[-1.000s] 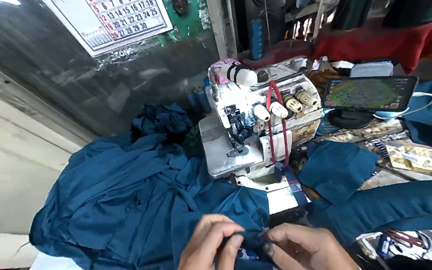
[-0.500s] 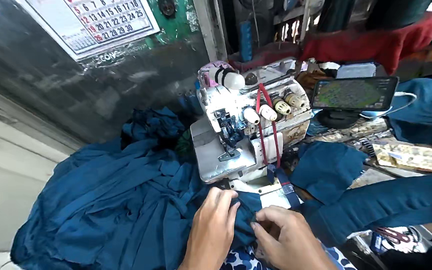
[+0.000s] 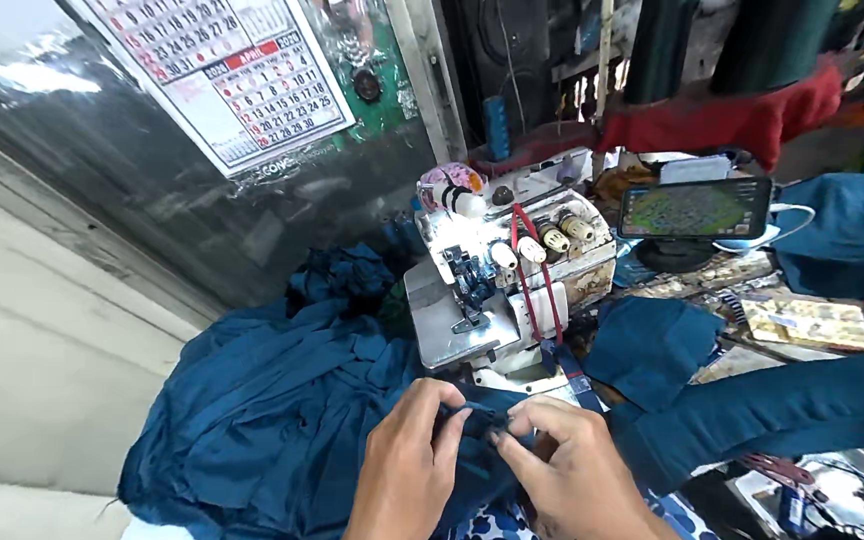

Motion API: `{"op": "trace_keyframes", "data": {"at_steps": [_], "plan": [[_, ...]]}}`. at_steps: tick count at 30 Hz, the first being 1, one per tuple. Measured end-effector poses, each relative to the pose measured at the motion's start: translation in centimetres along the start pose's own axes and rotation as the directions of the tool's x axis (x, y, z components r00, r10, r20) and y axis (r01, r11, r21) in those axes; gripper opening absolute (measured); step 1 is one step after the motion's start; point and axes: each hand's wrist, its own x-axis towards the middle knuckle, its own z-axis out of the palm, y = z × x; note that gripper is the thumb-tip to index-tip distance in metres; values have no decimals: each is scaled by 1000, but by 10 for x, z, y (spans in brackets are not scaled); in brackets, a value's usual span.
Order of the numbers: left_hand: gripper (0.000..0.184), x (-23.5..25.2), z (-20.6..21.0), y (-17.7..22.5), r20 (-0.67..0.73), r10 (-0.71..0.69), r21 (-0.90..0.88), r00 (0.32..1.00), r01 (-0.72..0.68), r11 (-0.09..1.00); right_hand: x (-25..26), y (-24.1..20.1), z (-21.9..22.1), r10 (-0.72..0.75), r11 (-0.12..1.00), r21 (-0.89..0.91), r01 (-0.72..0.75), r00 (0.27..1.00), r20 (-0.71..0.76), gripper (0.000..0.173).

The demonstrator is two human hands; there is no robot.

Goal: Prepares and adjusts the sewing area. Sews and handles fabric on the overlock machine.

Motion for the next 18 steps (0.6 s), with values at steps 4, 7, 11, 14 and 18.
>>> {"op": "trace_keyframes", "data": {"at_steps": [4, 7, 11, 14, 18], "plan": [[20, 3, -10, 0, -24, 16, 65, 1000, -15, 998, 9, -11, -8, 46, 999, 18, -46, 999, 2, 19], [19, 6, -6, -3, 1, 47, 147, 999, -46, 988, 16, -16, -16, 118, 992, -56, -111, 981, 156, 23], [20, 13, -13, -3, 27, 81, 109, 996, -83, 991, 23, -11, -24, 63, 998, -25, -59, 960, 272, 21], [22, 14, -6, -8, 19, 25, 63, 1000, -26, 998, 24, -6, -23, 63, 997, 29, -73, 964, 259, 16], [27, 17, 3, -34, 241, -177, -77, 954, 201, 977, 29, -7, -23, 123, 991, 12, -135, 935, 332, 18]]}}
